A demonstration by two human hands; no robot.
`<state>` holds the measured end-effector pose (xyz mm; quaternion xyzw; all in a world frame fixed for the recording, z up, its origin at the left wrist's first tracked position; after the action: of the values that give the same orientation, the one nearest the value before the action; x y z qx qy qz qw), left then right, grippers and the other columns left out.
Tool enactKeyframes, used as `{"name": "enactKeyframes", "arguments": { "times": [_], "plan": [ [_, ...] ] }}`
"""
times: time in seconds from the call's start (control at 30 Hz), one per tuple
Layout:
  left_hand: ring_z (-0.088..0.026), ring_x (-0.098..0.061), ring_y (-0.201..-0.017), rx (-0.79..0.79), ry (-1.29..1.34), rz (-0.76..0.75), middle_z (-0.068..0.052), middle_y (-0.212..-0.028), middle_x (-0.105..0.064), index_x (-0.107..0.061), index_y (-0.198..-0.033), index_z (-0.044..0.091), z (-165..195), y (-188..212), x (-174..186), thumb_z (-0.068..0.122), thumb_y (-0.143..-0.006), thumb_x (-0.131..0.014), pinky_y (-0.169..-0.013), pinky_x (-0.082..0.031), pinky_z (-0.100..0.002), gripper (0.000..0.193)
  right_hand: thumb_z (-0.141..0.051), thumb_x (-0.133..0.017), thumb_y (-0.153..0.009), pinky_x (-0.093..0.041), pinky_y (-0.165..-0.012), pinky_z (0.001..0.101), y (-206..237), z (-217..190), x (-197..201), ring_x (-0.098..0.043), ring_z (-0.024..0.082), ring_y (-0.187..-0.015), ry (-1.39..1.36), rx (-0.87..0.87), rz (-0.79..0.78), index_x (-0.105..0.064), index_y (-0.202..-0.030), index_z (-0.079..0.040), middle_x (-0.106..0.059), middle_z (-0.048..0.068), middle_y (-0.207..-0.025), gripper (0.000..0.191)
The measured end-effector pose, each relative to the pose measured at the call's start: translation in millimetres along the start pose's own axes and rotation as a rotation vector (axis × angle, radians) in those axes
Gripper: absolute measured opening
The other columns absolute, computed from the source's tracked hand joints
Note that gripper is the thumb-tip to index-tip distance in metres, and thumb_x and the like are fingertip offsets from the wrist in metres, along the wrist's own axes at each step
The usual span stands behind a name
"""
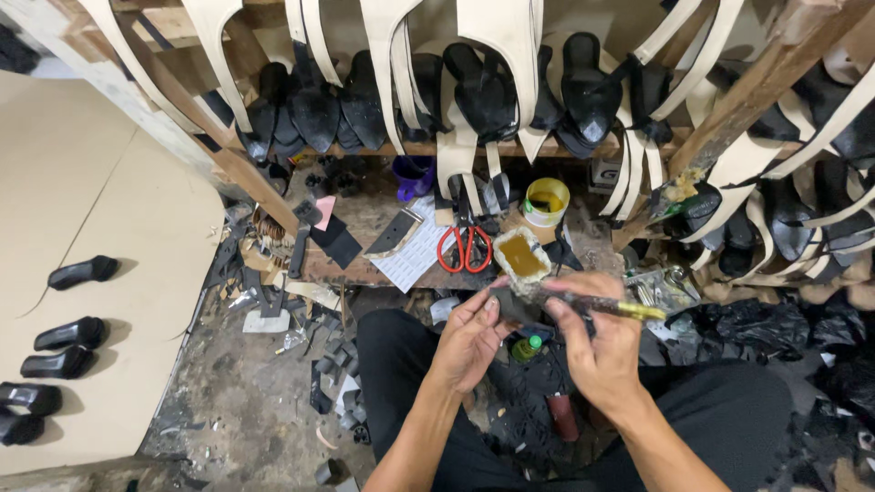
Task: The person pours liquid from a red metal can into a small container, then sits on the floor and uses a brush to apply the liquid to small black shoe parts. The person repeatedly picks up parts, applies the liquid, and places them down.
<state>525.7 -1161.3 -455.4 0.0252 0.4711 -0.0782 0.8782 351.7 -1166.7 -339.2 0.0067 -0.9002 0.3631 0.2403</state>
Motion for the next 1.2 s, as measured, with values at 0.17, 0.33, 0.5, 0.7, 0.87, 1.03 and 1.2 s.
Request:
{"name": "enactKeyframes", "arguments": {
  "times": [0.17, 0.33, 0.5, 0.7, 0.87, 1.03, 1.2],
  "plan": [
    [-0.020, -0.064, -0.116, -0.007, 0.106, 0.029, -0.012, -0.128, -0.068, -0.053, -0.148, -0.002, 4, -1, 17, 0.020, -0.103, -0.065, -0.103, -0.051, -0.037, 0.051, -0.001, -0.068, -0.085, -0.047, -0.098, 0.0434, -1, 8, 5, -0.064, 0.034, -0.104, 0.118, 0.059, -0.161, -0.072, -0.107, -0.007, -0.072, 0.012, -0.106, 0.024],
    [-0.022, -0.066, -0.117, -0.001, 0.160, 0.031, -0.010, -0.128, -0.069, -0.054, -0.146, 0.001, -9, -6, 31, 0.020, -0.102, -0.065, -0.102, -0.052, -0.038, 0.049, 0.001, -0.065, -0.087, -0.048, -0.095, 0.0393, 6, 11, 4, -0.064, 0.032, -0.103, 0.105, -0.105, -0.131, -0.071, -0.111, -0.003, -0.071, 0.015, -0.109, 0.025],
    [-0.025, -0.066, -0.119, -0.057, 0.196, 0.077, -0.011, -0.128, -0.069, -0.055, -0.133, 0.002, -4, -15, 41, 0.016, -0.102, -0.064, -0.105, -0.053, -0.043, 0.035, -0.003, -0.065, -0.091, -0.051, -0.095, 0.0339, 8, 11, -3, -0.070, 0.023, -0.100, -0.079, -0.213, -0.137, -0.073, -0.107, -0.003, -0.074, 0.011, -0.103, 0.018],
    [-0.025, -0.065, -0.115, -0.095, 0.061, 0.166, -0.011, -0.127, -0.067, -0.057, -0.139, 0.003, 3, -21, 40, 0.009, -0.101, -0.061, -0.102, -0.054, -0.040, 0.039, -0.004, -0.064, -0.095, -0.051, -0.089, 0.0301, 17, 25, -22, -0.067, 0.016, -0.096, -0.341, -0.433, -0.159, -0.073, -0.111, -0.001, -0.074, 0.008, -0.102, 0.019],
    [-0.026, -0.066, -0.116, -0.382, -0.069, 0.345, -0.016, -0.132, -0.061, -0.046, -0.139, -0.005, 51, -32, 83, 0.001, -0.096, -0.065, -0.104, -0.057, -0.042, 0.047, -0.005, -0.062, -0.104, -0.050, -0.096, 0.0297, 39, 69, -7, -0.064, 0.015, -0.102, -0.327, -0.461, 0.043, -0.070, -0.121, 0.001, -0.071, 0.010, -0.110, 0.020],
    [-0.023, -0.068, -0.098, -0.473, -0.227, 0.581, -0.015, -0.118, -0.067, -0.052, -0.135, -0.003, 130, -45, 153, 0.003, -0.089, -0.075, -0.086, -0.060, -0.035, 0.052, -0.005, -0.060, -0.107, -0.053, -0.099, 0.0315, 70, 151, 2, -0.066, 0.018, -0.101, -0.466, -0.504, 0.228, -0.066, -0.126, 0.005, -0.069, 0.013, -0.111, 0.022],
    [-0.018, -0.063, -0.081, -0.569, -0.988, 0.881, -0.011, -0.096, -0.069, -0.068, -0.118, 0.002, 195, -74, 195, 0.014, -0.079, -0.089, -0.067, -0.051, -0.029, 0.046, -0.007, -0.059, -0.108, -0.053, -0.098, 0.0304, 112, 231, 7, -0.066, 0.017, -0.100, -0.494, -0.679, 0.269, -0.064, -0.128, 0.004, -0.068, 0.012, -0.111, 0.023]
  ]
}}
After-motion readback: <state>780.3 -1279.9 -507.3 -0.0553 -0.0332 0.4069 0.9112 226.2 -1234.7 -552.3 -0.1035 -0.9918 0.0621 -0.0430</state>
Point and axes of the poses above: each hand's wrist, its own y-axis away from the middle knuckle, its own x-axis out of the back of the hand, z = x × y, the point moved 1 cm from there along -y, towards the middle knuckle
